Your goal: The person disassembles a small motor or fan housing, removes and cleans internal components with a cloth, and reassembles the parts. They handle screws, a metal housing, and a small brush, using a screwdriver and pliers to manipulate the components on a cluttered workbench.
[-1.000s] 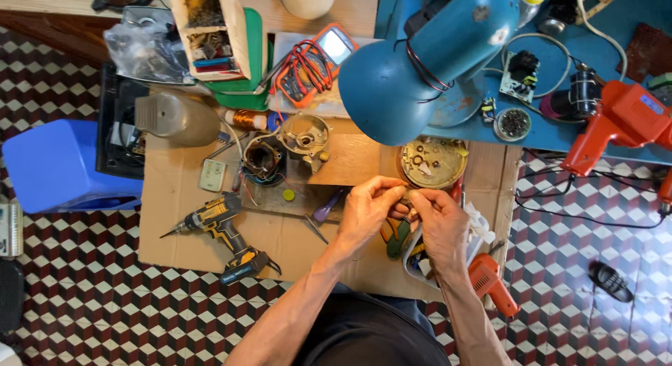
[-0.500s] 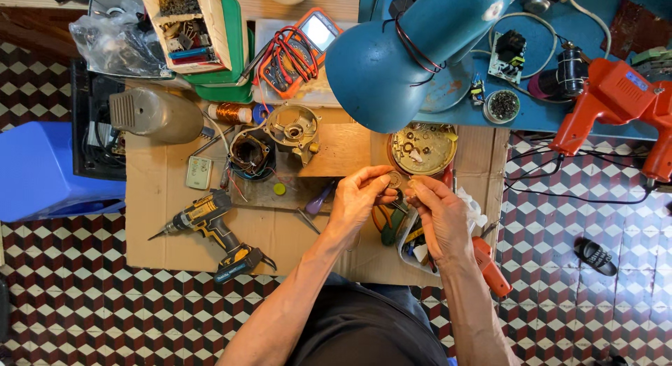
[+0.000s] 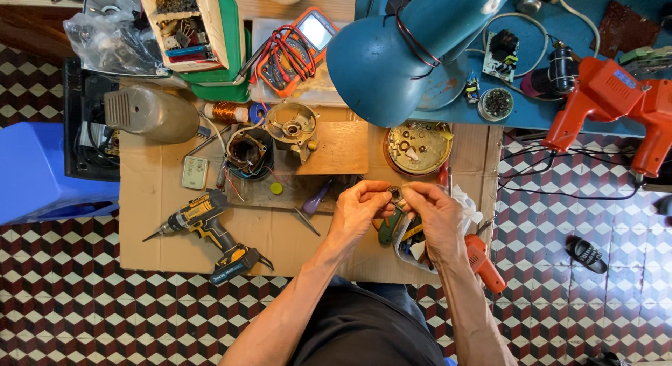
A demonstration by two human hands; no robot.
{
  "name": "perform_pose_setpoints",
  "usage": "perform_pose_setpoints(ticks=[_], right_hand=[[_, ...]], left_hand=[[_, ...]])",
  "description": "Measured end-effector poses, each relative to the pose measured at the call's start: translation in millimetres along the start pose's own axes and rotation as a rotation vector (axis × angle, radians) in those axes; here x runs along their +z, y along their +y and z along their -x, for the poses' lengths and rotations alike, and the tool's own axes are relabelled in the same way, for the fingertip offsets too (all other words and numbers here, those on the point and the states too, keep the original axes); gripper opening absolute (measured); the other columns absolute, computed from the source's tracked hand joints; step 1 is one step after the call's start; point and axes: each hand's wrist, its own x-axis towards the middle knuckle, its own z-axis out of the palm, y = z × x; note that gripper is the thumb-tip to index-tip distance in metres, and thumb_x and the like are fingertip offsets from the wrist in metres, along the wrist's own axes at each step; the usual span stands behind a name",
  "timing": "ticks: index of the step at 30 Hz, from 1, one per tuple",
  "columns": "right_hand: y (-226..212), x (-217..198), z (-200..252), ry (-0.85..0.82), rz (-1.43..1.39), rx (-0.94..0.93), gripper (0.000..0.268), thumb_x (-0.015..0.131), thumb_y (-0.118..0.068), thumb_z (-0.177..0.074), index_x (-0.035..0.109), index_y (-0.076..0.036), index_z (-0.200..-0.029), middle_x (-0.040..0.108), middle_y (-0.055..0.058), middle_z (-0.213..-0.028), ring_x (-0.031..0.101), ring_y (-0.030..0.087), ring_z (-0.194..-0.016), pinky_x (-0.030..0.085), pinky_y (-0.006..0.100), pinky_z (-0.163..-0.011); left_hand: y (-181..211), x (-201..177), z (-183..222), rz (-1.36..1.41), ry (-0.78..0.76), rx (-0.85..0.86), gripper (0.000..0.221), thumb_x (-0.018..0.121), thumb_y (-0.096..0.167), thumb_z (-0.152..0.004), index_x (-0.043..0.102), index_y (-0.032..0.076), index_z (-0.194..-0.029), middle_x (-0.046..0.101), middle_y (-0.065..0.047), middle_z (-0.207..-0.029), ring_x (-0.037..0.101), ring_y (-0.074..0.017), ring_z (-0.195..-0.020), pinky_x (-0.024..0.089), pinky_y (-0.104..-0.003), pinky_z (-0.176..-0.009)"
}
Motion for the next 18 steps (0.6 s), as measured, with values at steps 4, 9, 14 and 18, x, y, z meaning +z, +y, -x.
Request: perform_pose_setpoints(ticks=[4, 9, 14, 18], right_hand=[[25.6, -15.8, -5.2, -0.03, -0.025, 0.037, 0.027, 0.073, -0.013, -0.094, 0.072, 0.005, -0.114, 0.072, 0.006, -0.087, 0.065, 0.01, -0.072, 0.052, 0.022, -0.063], [48.3, -52.3, -73.6, 0.173, 0.209, -0.181, 0.027, 0.07, -0.013, -0.097, 0.067, 0.004, -0.118, 0.073, 0.011, -0.091, 0.07, 0.014, -0.073, 0.055, 0.024, -0.062], [58.5, -69.8, -144.1, 0.169, 0.427, -0.145, 0.024, 0.064, -0.009, -0.097, 0.068, 0.001, -0.118, 0.075, 0.012, -0.101, 0.072, 0.015, -0.074, 0.058, 0.025, -0.063], [47.9, -63.6, -153.1, 0.121, 0.783, -0.307, 0.027, 0.066, -0.012, -0.097, 0.073, -0.004, -0.122, 0.076, 0.019, -0.102, 0.072, 0.02, -0.082, 0.057, 0.032, -0.072]], left_hand=[[-15.1, -3.9, -0.6, -0.041, 0.024, -0.01, 0.035, 0.067, 0.013, -0.096, 0.066, -0.008, -0.125, 0.074, -0.011, -0.094, 0.071, -0.0129, -0.079, 0.061, -0.025, -0.072], [-23.4, -14.4, 8.8, -0.048, 0.09, -0.005, 0.034, 0.063, 0.014, -0.097, 0.067, -0.004, -0.125, 0.073, -0.012, -0.093, 0.071, -0.0145, -0.077, 0.06, -0.026, -0.07], [-24.0, -44.1, 37.7, -0.043, 0.271, -0.026, 0.034, 0.063, 0.017, -0.097, 0.069, -0.001, -0.125, 0.071, -0.012, -0.099, 0.071, -0.0153, -0.082, 0.061, -0.027, -0.073], [-15.0, -60.3, 49.0, -0.035, 0.408, -0.105, 0.033, 0.062, 0.015, -0.096, 0.069, -0.001, -0.124, 0.069, -0.009, -0.104, 0.074, -0.0183, -0.085, 0.061, -0.028, -0.074]])
